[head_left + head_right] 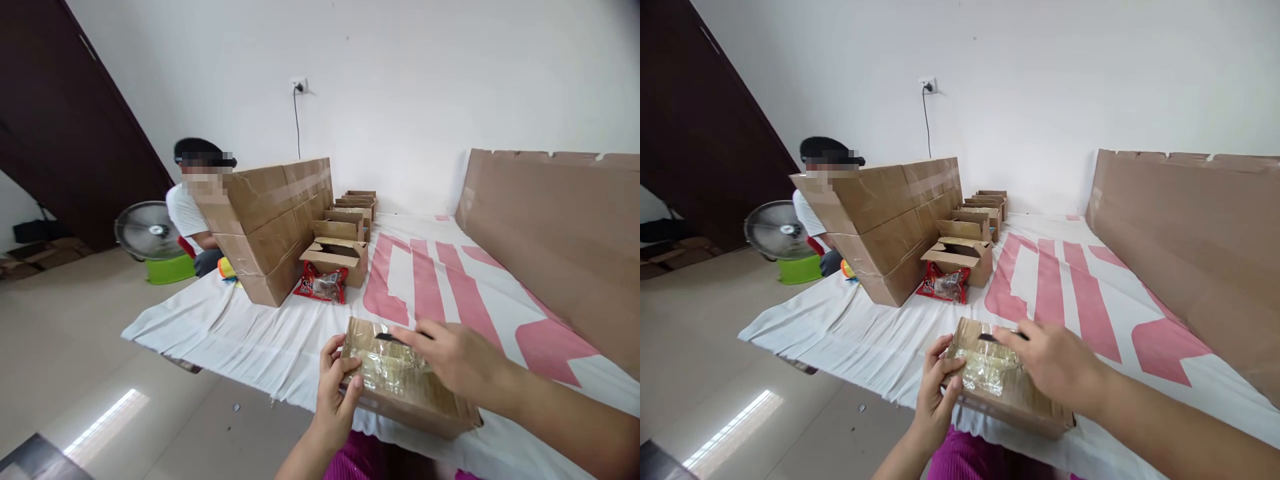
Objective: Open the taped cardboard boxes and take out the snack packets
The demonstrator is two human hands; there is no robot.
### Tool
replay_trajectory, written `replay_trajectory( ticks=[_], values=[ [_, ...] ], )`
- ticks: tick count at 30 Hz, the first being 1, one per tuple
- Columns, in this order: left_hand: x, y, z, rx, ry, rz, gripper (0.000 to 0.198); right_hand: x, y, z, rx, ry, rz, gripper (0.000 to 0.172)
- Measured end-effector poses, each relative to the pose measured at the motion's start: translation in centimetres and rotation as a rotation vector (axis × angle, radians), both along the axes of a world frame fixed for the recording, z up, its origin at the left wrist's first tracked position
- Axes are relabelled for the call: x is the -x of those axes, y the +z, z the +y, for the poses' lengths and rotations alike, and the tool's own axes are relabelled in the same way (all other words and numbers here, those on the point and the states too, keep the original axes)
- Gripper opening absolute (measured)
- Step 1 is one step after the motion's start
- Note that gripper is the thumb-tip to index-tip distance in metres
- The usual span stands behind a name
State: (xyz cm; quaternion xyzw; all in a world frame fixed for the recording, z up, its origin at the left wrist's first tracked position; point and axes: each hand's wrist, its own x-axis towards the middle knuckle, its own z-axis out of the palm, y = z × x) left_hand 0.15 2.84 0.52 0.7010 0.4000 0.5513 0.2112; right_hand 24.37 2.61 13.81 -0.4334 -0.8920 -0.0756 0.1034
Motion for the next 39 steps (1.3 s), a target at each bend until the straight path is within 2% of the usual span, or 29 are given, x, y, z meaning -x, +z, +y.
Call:
replay_trajectory(
  ticks=[4, 8, 13, 18, 23, 25, 29, 33, 37, 39],
  values=[
    [0.1, 0.0, 0.0, 0.003, -0.013, -0.015, 0.018, 5.5, 1.5, 1.3, 0.034, 0.055, -0.188, 0.053],
    [0.0, 0.0, 0.0, -0.006, -0.003, -0.008, 0.019, 7.0, 2.1, 1.8, 0.086, 0.067, -0.300, 0.042],
    [-0.1, 0.3, 0.0, -0.036, 0.025, 0.000, 0.018, 5.6, 2.1, 1.4, 0.073, 0.098, -0.388, 0.043],
    [-0.1, 0.4, -0.1, -0.011, 0.042, 0.038, 0.016, 3.6, 2.2, 0.5, 0.044, 0.058, -0.460, 0.041],
    [-0.2, 0.3, -0.1, -0.005, 0.050, 0.017, 0.017, 0.4, 1.9, -1.0, 0.153, 0.031, -0.566, 0.031],
    [-0.3, 0.3, -0.1, -0.002, 0.041, -0.013, 0.018, -1.4, 2.0, -1.6, 0.175, 0.013, -0.520, 0.037],
    [-0.5, 0.1, -0.1, 0.010, 0.003, -0.079, 0.019, -4.1, 2.9, -2.5, 0.158, -0.055, -0.357, 0.063],
    [-0.8, 0.0, 0.0, 0.043, 0.008, -0.126, 0.021, -3.6, 3.5, -2.6, 0.137, -0.095, -0.319, 0.070],
    [-0.9, -0.2, -0.1, 0.046, 0.007, -0.178, 0.023, -2.6, 3.2, -2.3, 0.160, -0.082, -0.294, 0.064],
    [-1.0, -0.4, -0.2, 0.048, 0.015, -0.232, 0.034, -3.0, 3.0, -2.1, 0.178, -0.059, -0.204, 0.058]
  ],
)
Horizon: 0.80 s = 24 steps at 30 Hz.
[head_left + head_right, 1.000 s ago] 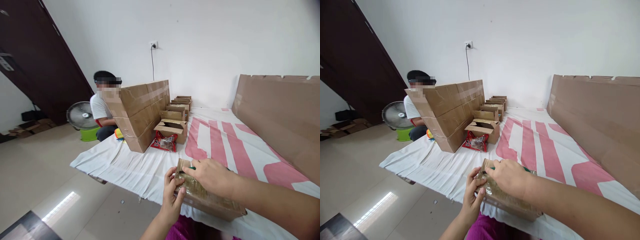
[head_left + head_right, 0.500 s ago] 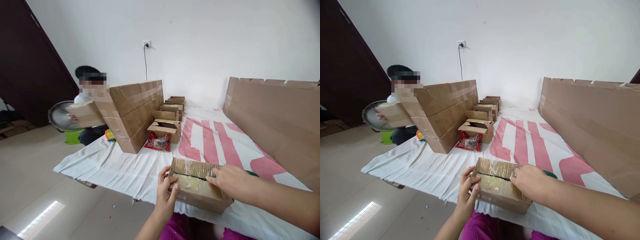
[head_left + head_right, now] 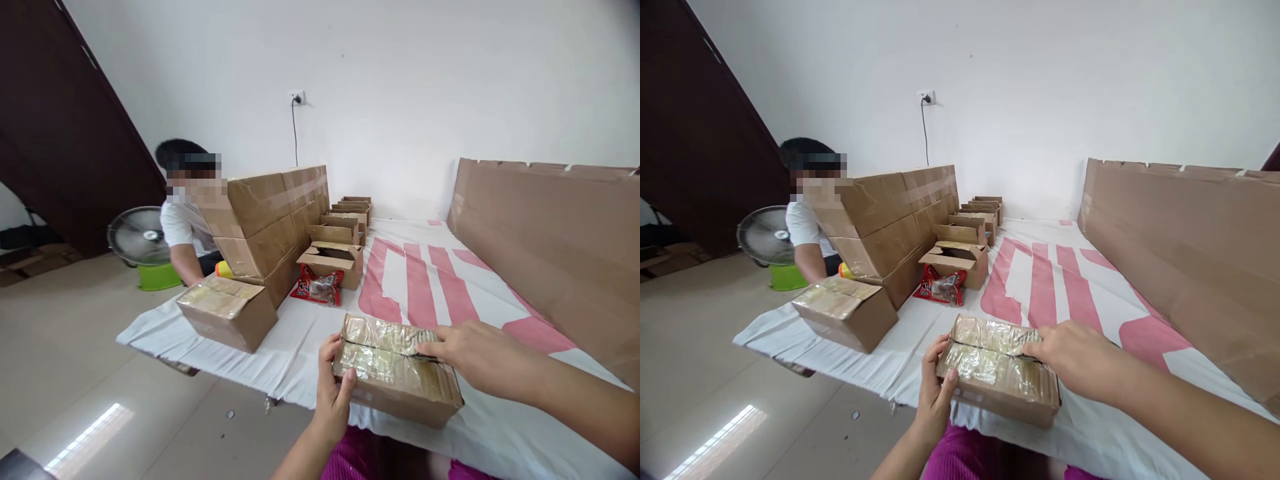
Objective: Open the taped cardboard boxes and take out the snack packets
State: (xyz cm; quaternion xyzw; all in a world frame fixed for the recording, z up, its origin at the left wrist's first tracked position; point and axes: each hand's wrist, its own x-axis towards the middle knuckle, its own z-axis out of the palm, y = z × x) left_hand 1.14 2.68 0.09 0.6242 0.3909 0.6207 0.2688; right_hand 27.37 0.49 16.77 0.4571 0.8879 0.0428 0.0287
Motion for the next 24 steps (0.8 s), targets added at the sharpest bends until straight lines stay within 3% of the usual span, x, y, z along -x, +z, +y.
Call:
replay_trajectory(
  ticks=[3, 6, 10, 15, 20, 24],
  values=[
    [-0.1, -0.4, 0.1, 0.027, -0.018, -0.035, 0.047, -1.4, -0.2, 0.1, 0.031, -0.024, 0.232, 0.046],
    [-0.1, -0.5, 0.4, 0.057, -0.051, -0.025, 0.045, -2.5, -0.6, -0.1, 0.051, -0.052, 0.395, 0.042],
    [-0.1, 0.0, 0.6, 0.159, -0.089, -0.086, 0.041, -3.0, -1.4, -0.4, 0.012, -0.119, 0.357, 0.041],
    [0.3, 0.8, 0.4, 0.262, -0.277, -0.165, 0.036, -2.1, -1.3, 0.0, -0.086, -0.114, 0.384, 0.039],
    [0.4, 0.6, 0.5, 0.256, -0.263, -0.274, 0.031, 0.5, -0.8, 0.0, -0.084, 0.028, 0.223, 0.044],
    [0.1, -0.1, 1.3, 0.346, -0.221, -0.262, 0.017, -0.5, -1.4, -1.1, -0.115, 0.050, 0.147, 0.053]
  ],
)
